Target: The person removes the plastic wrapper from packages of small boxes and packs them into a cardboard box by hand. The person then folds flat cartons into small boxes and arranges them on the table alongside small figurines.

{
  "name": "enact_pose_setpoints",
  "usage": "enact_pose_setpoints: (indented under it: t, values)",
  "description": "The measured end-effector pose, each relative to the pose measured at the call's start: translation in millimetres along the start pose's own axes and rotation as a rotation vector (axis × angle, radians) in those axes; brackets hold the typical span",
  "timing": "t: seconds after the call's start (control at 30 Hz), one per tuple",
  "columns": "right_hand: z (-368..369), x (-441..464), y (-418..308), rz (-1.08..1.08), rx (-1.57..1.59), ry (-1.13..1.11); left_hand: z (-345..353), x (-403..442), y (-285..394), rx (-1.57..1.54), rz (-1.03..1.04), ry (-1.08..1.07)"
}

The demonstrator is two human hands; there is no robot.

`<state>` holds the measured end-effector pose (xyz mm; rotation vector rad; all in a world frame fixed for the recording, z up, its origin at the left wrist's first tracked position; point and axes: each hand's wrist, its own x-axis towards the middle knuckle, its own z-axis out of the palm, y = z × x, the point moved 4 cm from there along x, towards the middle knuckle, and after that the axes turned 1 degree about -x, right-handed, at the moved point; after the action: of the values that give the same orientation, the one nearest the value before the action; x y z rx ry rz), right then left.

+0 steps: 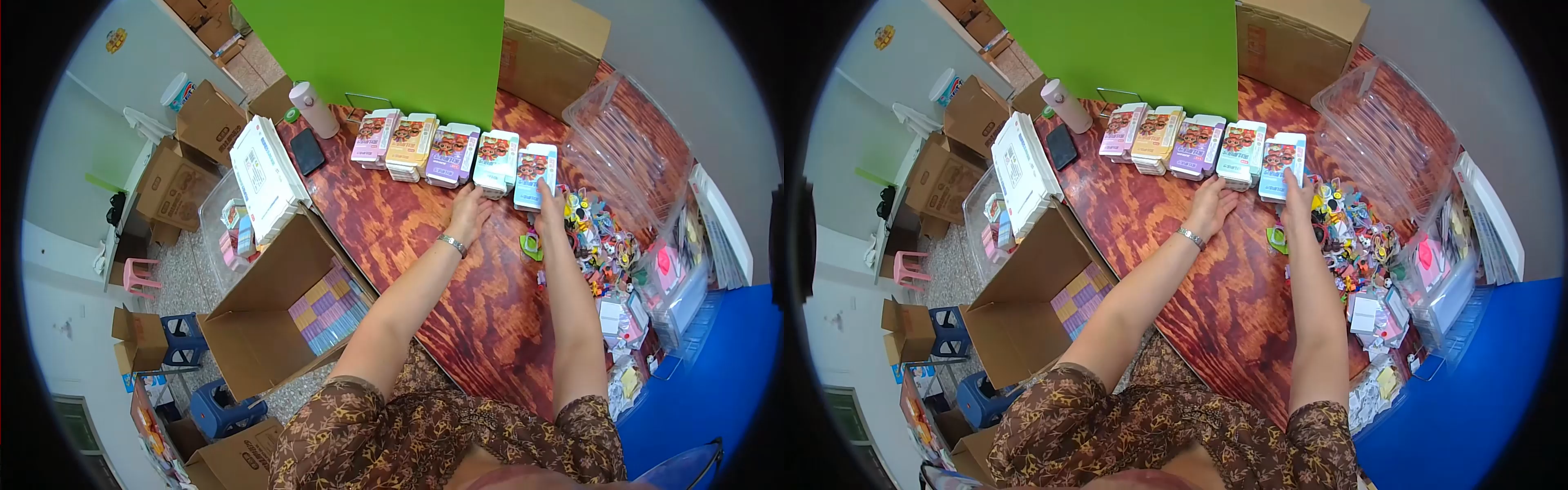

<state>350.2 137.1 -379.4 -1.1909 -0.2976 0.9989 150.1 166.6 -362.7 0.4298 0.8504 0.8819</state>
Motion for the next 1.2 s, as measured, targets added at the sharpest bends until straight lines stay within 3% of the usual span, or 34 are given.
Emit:
enact_pose_setpoints:
  t: [0.07,0.17,0.23,0.4,0.5,0.53,0.63,0.7,0.73,0.8,0.83,0.9,1.07,1.2]
  values:
    - [-0.8,10.8,10.0,0.020,-0.114,0.057,-3.3,1.2,0.1,0.018,0.006,-0.006]
    - [-3.8,8.3,-7.5,-0.140,-0.708,0.070,-3.1,-5.2,5.3,0.027,0.005,0.040]
    - [6.1,-1.4,-30.5,-0.239,-1.327,0.144,-7.1,-0.2,4.1,0.030,0.001,0.059]
    - [10.7,-17.0,-44.6,-0.106,-1.285,-0.002,-6.3,1.7,5.0,0.020,0.013,0.037]
    - [5.2,-11.7,-37.9,-0.263,-1.172,-0.079,-5.6,-3.3,6.4,0.052,0.025,0.039]
    - [5.1,-11.7,-39.3,-0.419,-1.175,-0.052,-4.9,-6.2,6.9,0.063,0.018,0.050]
    - [-0.5,-26.1,-47.2,-0.496,-1.214,0.102,-6.6,-15.9,1.5,0.126,0.041,0.067]
    - [7.1,-26.8,-49.4,-0.412,-1.125,0.007,-16.0,-23.9,-10.4,0.156,0.045,0.050]
    - [6.5,-16.9,-34.8,-0.482,-1.078,0.047,-35.1,-18.5,-21.8,0.181,0.095,-0.039]
    - [13.2,-34.0,-49.7,-0.444,-1.202,0.059,-30.8,-47.9,-29.8,0.384,0.376,-0.153]
    - [14.4,-29.0,-39.9,-0.442,-1.210,0.190,-31.6,-54.3,-30.8,0.526,0.406,-0.139]
    - [18.2,-40.0,-54.0,-0.306,-1.192,0.183,-23.0,-63.9,-32.5,0.740,0.352,-0.122]
    - [23.5,-49.5,-61.5,-0.372,-1.272,0.260,-28.6,-61.4,-31.4,0.755,0.461,-0.160]
    - [25.3,-44.0,-64.9,-0.267,-1.228,0.259,-33.7,-56.4,-36.7,0.767,0.523,-0.195]
